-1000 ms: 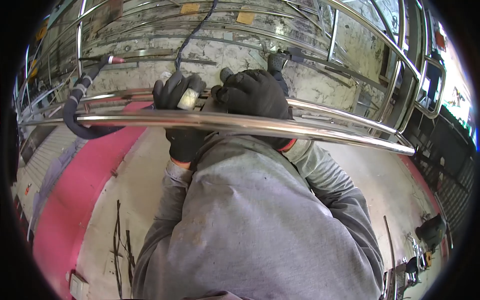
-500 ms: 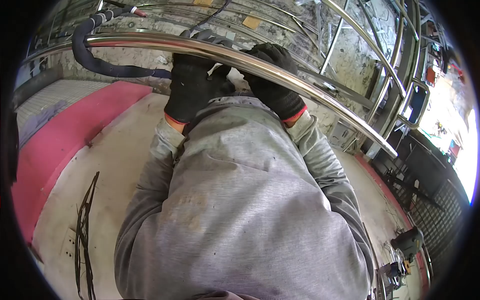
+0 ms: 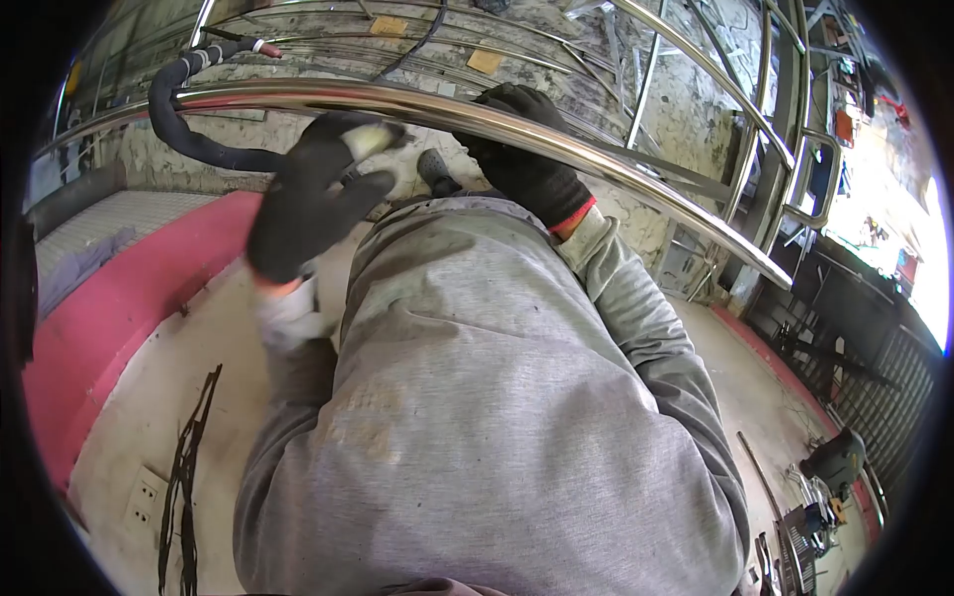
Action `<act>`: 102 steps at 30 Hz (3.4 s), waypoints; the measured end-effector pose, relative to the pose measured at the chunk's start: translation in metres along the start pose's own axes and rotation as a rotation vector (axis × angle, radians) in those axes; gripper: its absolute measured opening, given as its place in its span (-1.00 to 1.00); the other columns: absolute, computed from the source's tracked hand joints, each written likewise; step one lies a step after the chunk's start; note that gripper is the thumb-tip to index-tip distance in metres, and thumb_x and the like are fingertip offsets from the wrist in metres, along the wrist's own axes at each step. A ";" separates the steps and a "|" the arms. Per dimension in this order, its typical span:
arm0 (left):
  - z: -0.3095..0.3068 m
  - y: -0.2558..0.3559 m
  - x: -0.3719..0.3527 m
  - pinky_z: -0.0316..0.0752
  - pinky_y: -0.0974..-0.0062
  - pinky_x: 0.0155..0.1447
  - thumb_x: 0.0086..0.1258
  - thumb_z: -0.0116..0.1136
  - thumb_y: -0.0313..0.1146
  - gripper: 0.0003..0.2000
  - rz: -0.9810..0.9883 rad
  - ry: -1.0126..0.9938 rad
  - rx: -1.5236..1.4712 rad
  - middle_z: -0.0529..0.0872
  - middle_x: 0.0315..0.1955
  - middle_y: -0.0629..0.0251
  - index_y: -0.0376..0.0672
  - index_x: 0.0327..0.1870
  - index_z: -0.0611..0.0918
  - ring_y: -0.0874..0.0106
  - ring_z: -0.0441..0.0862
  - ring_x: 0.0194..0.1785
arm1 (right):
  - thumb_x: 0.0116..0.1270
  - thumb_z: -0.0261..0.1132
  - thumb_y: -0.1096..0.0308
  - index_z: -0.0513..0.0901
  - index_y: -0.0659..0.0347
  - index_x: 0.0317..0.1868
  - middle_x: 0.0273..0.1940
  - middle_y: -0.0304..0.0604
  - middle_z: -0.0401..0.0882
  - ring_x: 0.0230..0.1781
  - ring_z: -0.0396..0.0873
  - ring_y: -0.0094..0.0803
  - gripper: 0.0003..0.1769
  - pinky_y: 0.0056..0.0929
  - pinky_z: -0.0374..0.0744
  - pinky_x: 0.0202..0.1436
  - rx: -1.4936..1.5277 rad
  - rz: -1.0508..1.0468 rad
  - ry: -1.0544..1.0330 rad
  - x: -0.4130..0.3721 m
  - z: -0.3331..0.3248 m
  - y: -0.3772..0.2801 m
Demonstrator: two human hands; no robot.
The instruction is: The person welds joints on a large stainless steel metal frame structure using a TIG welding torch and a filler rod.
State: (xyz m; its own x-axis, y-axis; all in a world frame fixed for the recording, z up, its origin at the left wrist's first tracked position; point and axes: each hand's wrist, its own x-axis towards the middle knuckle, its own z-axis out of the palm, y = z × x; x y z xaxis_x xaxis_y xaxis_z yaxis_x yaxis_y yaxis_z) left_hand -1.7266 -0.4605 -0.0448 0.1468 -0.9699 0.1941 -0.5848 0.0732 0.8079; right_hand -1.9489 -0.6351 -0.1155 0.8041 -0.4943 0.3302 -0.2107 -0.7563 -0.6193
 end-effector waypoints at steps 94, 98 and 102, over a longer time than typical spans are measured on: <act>0.151 0.052 -0.096 0.55 0.50 -0.35 0.62 0.15 -0.38 -0.83 -0.850 0.944 -0.604 0.77 -0.31 0.21 -0.32 -0.01 0.64 0.52 0.67 -0.42 | 0.53 0.36 0.27 0.76 0.17 0.04 -0.11 -0.10 0.81 -0.10 0.74 -0.22 -0.79 -0.23 0.68 0.05 0.015 -0.020 -0.194 0.004 0.012 0.015; 0.152 0.059 -0.089 0.57 0.51 -0.33 0.61 0.13 -0.40 -0.80 -0.847 0.947 -0.595 0.80 -0.22 0.20 -0.34 0.06 0.64 0.52 0.69 -0.40 | 0.56 0.32 0.35 0.67 0.25 0.10 -0.03 -0.09 0.73 -0.05 0.63 -0.29 -0.78 -0.30 0.63 0.12 0.935 0.325 -0.026 -0.006 0.074 0.070; 0.157 0.058 -0.090 0.54 0.52 -0.35 0.60 0.12 -0.41 -0.78 -0.832 0.931 -0.529 0.82 -0.14 0.18 -0.36 0.10 0.63 0.53 0.69 -0.38 | 0.59 0.31 0.38 0.61 0.26 0.10 -0.03 -0.13 0.66 -0.01 0.55 -0.29 -0.80 -0.33 0.57 0.17 1.892 0.816 -0.074 0.007 0.045 0.043</act>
State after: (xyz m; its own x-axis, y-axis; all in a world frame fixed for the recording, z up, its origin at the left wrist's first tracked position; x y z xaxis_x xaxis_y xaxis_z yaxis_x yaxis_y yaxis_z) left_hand -1.8989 -0.4053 -0.1023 0.9075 -0.2703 -0.3214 0.2840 -0.1690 0.9438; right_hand -1.9278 -0.6521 -0.1722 0.8688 -0.3640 -0.3357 0.2175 0.8896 -0.4017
